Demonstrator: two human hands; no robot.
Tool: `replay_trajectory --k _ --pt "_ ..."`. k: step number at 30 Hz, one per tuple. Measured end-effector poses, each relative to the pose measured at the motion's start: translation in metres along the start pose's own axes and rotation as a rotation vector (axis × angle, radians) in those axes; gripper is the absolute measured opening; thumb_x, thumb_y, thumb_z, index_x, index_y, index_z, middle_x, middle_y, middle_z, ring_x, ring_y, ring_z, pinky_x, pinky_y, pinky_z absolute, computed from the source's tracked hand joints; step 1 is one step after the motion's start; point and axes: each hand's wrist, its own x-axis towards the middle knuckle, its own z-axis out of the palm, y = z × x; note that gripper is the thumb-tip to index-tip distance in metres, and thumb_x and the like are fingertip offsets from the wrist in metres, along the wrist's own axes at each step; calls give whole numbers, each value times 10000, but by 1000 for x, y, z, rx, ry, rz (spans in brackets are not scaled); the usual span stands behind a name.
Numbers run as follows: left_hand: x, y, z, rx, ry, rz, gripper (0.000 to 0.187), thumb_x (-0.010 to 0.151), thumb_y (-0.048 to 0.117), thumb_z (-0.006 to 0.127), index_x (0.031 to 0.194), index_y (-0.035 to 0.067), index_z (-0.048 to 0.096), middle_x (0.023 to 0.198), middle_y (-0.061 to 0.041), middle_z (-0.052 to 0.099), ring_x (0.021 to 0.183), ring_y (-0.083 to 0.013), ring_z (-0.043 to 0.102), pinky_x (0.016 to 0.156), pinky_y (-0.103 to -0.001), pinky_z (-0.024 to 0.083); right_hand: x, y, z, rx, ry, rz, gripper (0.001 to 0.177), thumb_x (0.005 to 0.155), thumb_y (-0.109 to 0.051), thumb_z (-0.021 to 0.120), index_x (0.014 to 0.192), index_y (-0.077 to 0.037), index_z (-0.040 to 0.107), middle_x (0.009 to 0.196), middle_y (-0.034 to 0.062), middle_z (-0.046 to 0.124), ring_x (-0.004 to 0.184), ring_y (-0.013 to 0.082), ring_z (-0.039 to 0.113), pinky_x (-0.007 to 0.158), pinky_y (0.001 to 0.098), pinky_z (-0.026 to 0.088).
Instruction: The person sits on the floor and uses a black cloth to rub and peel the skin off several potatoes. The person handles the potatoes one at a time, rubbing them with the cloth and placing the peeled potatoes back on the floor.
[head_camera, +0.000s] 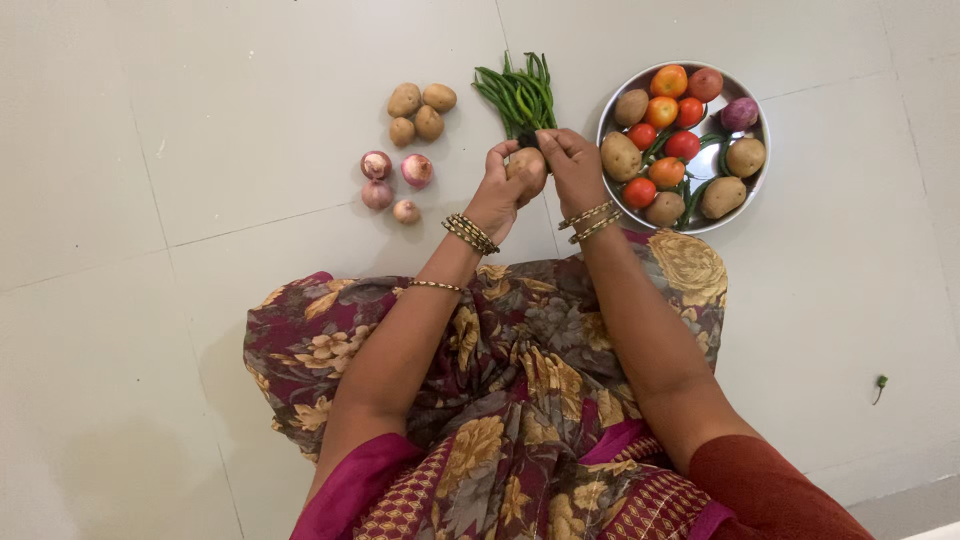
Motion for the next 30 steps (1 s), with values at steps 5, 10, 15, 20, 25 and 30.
replay_trajectory --k 5,10,15,20,25,30 --pt "2 1 -2 -89 28 -42 657 948 433 670 1419 190 280 1305 -61 502 1063 -132 490 856 -317 424 7 2 -5 81 -3 139 161 993 -98 687 1100 12 739 949 32 724 792 80 636 719 249 532" --pt "5 -3 -9 -161 44 -6 565 973 385 637 1405 205 320 1293 -51 499 1074 -128 509 879 -326 446 -6 -23 7 -156 -32 -102 175 957 -30 696 1126 -38 742 1033 34 702 892 112 637 768 267 533" --pt "12 -13 -19 -373 66 80 338 1088 292 566 1360 180 398 1130 -43 533 909 -138 524 799 -317 492 -22 -41 24 -630 -18 -451 172 889 7 737 1038 -77 760 1064 82 662 980 226 664 811 341 555" --pt "15 -10 -27 -518 150 145 251 1083 278 524 1282 137 465 1162 -65 599 1011 -171 609 886 -351 547 -37 -39 38 -733 -90 -681 131 881 -16 762 1002 -60 739 1075 100 622 1025 292 622 881 387 533" --pt "10 12 -26 -564 170 148 311 1044 366 505 1246 131 482 1175 -109 603 1052 -261 634 904 -430 557 -45 -32 43 -689 -131 -673 126 873 2 762 982 -40 716 1071 126 607 1032 315 617 892 397 528" --pt "3 20 -20 -566 22 187 343 1079 373 473 1329 139 491 1220 -114 603 1097 -255 620 977 -428 544 -44 -31 40 -631 -12 -592 142 873 60 728 986 -20 696 1092 111 621 991 276 652 838 373 560"
